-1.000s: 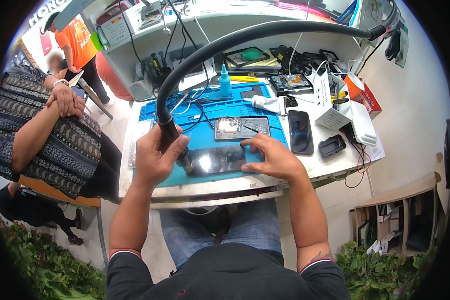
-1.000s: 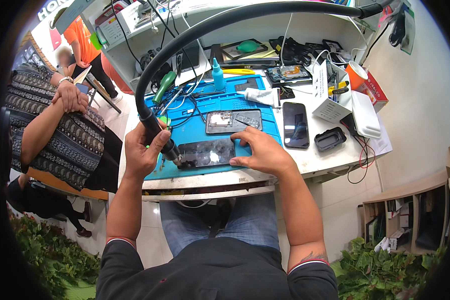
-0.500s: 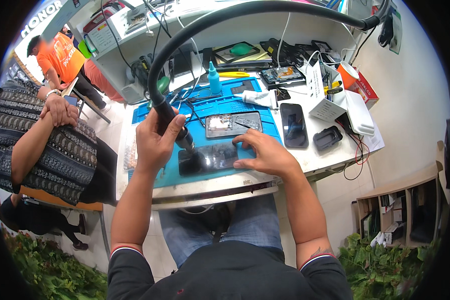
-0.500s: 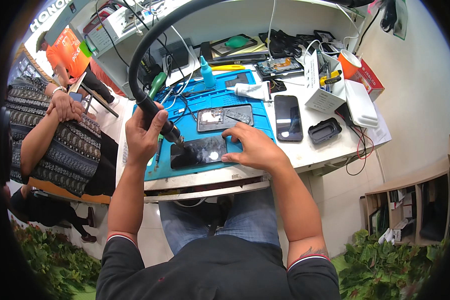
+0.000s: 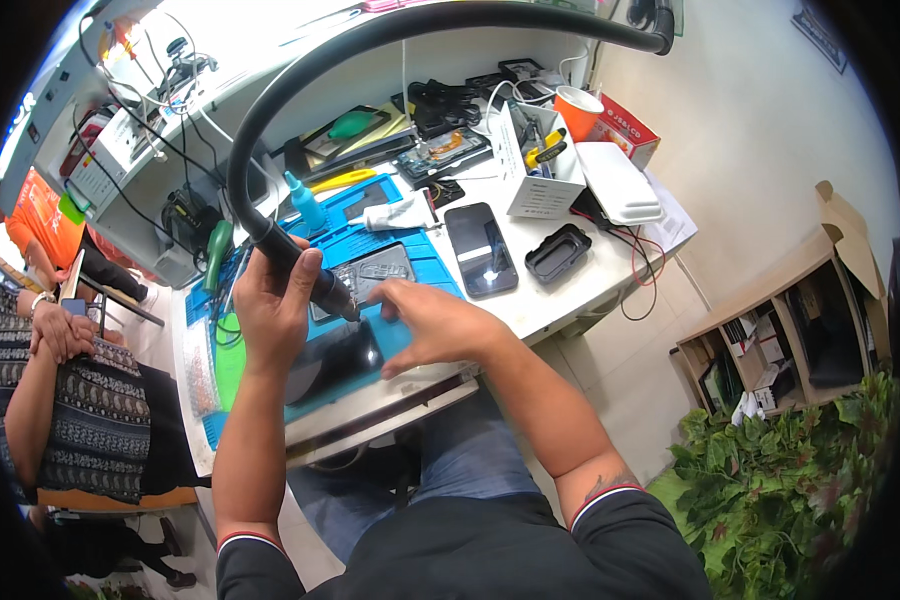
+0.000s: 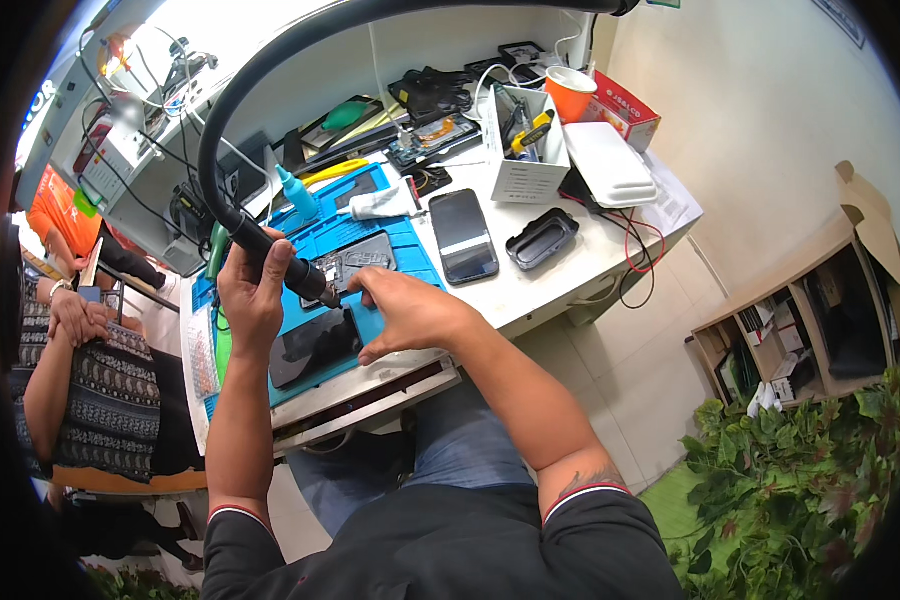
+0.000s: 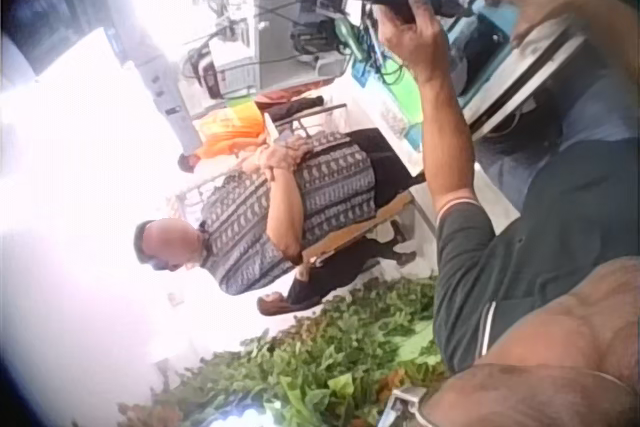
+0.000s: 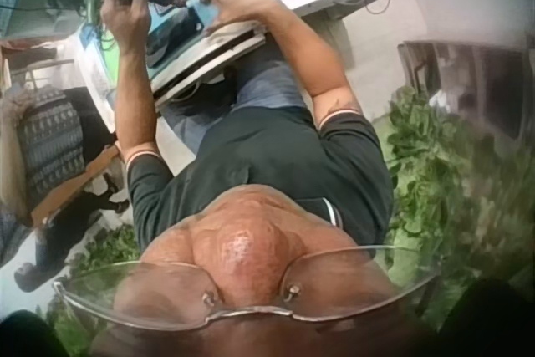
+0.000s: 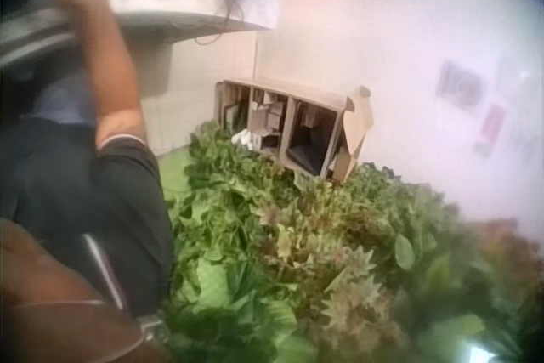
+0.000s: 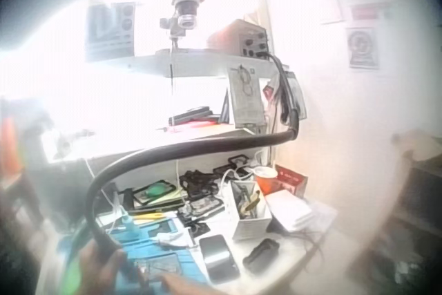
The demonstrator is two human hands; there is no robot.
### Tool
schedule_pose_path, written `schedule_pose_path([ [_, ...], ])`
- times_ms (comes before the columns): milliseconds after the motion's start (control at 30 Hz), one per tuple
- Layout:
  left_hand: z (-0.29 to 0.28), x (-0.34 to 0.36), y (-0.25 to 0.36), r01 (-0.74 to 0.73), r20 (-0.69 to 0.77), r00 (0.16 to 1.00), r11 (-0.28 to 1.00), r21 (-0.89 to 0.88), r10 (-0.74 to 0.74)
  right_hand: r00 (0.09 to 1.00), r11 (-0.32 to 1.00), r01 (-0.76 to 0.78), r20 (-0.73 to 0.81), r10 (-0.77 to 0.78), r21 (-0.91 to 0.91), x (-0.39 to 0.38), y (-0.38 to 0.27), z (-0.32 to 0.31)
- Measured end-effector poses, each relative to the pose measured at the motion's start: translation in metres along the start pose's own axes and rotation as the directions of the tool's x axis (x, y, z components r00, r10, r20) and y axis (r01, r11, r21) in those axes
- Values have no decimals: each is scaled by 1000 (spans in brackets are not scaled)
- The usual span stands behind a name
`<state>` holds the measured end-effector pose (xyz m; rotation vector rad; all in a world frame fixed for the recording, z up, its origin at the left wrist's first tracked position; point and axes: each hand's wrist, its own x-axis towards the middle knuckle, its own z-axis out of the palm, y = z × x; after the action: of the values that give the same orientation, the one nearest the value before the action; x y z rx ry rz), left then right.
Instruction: The person disassembles a mobile phone, uses a heat tool on the front screen, and handles internal components by hand.
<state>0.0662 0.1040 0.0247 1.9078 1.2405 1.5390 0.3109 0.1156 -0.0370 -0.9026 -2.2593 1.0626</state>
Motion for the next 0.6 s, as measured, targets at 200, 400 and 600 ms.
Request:
schedule_pose_path([
  [200,14,3,8,-6,22,1000,1000,-20,7,999,999,33,-17,-33,25,-2,4,0],
  [400,18,3,9,-32,10,999,999,-35,32,1000,999,-21,16,20,41,-2,-6,-7],
  [600,16,-2,13,-13,28,999,997,-74,15,1000,999,-22,11,21,26,-1,-4,-3],
])
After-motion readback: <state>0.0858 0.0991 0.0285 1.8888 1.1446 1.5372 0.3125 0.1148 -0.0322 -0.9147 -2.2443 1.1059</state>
